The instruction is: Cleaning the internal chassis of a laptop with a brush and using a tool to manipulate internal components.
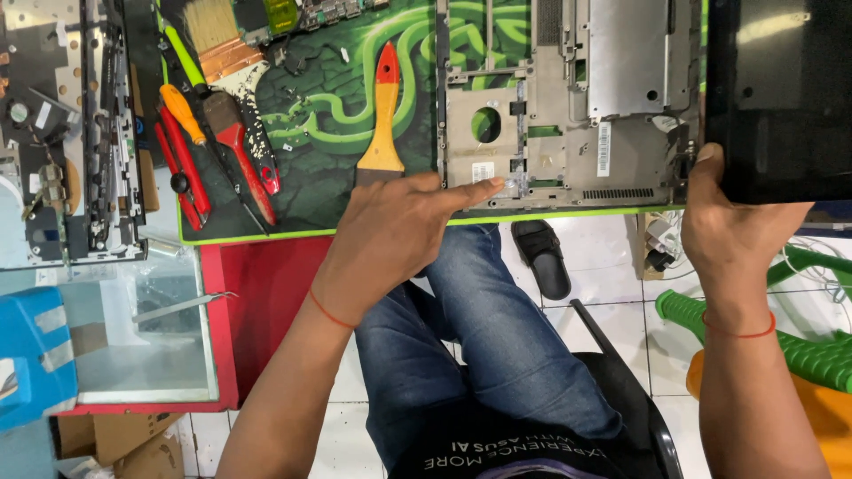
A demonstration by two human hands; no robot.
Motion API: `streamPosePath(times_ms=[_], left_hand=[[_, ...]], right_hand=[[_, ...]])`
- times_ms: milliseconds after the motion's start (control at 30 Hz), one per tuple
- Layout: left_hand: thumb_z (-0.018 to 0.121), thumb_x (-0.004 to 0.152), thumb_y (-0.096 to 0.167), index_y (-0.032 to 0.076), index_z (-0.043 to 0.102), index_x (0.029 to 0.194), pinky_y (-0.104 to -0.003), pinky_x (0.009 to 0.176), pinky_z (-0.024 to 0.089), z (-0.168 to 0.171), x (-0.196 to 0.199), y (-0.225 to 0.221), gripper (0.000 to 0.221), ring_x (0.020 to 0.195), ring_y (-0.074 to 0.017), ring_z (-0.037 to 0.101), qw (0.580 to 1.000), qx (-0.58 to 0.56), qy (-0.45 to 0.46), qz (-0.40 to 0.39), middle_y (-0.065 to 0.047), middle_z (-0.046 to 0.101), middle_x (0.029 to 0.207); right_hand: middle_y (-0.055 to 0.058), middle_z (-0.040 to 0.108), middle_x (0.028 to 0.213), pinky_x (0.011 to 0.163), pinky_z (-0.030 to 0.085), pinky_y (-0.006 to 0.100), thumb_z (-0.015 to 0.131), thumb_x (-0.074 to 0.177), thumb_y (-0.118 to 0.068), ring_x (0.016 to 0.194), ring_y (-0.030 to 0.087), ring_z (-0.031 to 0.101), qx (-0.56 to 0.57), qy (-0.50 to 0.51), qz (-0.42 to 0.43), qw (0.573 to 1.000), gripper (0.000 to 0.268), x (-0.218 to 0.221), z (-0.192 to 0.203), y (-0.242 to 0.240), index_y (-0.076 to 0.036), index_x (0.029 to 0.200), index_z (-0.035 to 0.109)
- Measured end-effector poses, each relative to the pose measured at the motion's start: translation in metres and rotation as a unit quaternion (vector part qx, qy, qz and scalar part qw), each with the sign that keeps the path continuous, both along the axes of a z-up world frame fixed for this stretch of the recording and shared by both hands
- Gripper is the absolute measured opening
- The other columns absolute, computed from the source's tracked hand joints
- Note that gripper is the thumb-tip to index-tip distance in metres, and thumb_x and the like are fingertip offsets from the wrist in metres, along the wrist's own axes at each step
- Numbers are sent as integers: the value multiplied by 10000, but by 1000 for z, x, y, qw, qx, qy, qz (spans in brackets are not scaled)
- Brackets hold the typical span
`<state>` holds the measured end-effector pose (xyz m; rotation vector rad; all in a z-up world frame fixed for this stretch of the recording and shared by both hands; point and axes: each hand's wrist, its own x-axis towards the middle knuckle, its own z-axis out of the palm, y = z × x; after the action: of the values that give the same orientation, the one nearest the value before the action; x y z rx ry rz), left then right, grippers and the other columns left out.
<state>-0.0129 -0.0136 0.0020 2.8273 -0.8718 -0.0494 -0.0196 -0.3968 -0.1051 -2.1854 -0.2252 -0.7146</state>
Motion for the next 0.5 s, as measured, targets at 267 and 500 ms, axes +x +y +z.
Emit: streamPosePath(times_ms=[267, 500], left_hand=[[618, 1017, 82, 418, 689, 1587, -510, 457, 455, 14, -14, -3, 666, 644, -281, 649, 999, 7, 31, -23, 50, 572, 803], [680, 986, 166, 431, 685, 1581, -459, 422, 462, 30, -13, -30, 652, 479, -259, 657, 992, 103, -32, -63, 29, 612, 776]], right_hand=[[357, 713, 1288, 1091, 623, 555, 711, 1268, 245, 1187, 449, 735, 19, 0, -10, 1000, 99, 1, -2, 3, 277, 1347, 660], [296, 715, 1384, 1170, 591, 495, 671, 1258, 189, 1278, 371, 709, 85, 52, -12, 995, 141, 0, 12, 14, 223, 1394, 652]])
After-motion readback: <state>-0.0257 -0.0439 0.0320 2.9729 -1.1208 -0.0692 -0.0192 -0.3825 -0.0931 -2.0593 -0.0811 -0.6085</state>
